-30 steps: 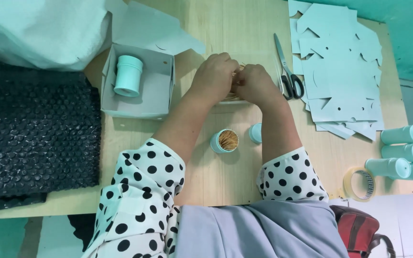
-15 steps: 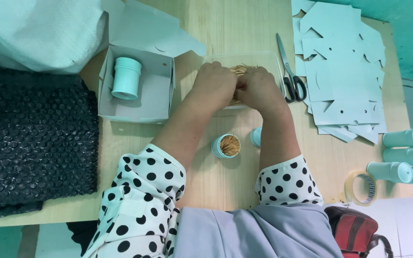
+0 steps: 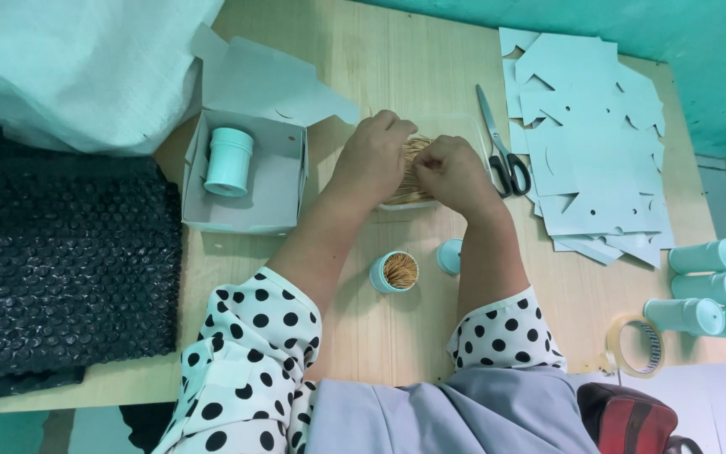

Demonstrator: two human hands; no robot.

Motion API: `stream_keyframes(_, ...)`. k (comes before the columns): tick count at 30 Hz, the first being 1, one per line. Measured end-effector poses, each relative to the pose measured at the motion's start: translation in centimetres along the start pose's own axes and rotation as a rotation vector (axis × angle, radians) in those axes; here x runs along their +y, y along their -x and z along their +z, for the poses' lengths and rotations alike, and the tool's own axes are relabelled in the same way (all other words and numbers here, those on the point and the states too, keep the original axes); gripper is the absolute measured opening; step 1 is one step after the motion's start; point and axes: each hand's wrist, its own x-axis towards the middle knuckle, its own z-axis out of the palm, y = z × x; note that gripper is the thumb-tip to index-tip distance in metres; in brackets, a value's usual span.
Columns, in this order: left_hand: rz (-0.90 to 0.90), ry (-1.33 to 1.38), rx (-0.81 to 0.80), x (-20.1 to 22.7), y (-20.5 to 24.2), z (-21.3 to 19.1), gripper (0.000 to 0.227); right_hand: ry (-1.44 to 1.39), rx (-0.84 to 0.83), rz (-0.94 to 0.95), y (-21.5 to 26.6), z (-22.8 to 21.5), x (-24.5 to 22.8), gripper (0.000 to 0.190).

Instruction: The person repeatedly picks wooden sticks from a clear plastic container and places them into a small light-blue cylindrical container on the table. The person continues this process until the small container is full.

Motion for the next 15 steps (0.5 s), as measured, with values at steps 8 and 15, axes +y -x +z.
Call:
stream_keyframes(8,-0.273,0.533,0.203,-0.1,0.0,1.3,0.037,-0.424,0.204,0.013,0.8,-2.8,-2.3,0.008)
stream_keyframes(15,-0.277,0.686,0.172,1.6,-0.4,1.5,0.01,-0.644,0.253,-0.095,1.5,-4.0,-5.4,0.002)
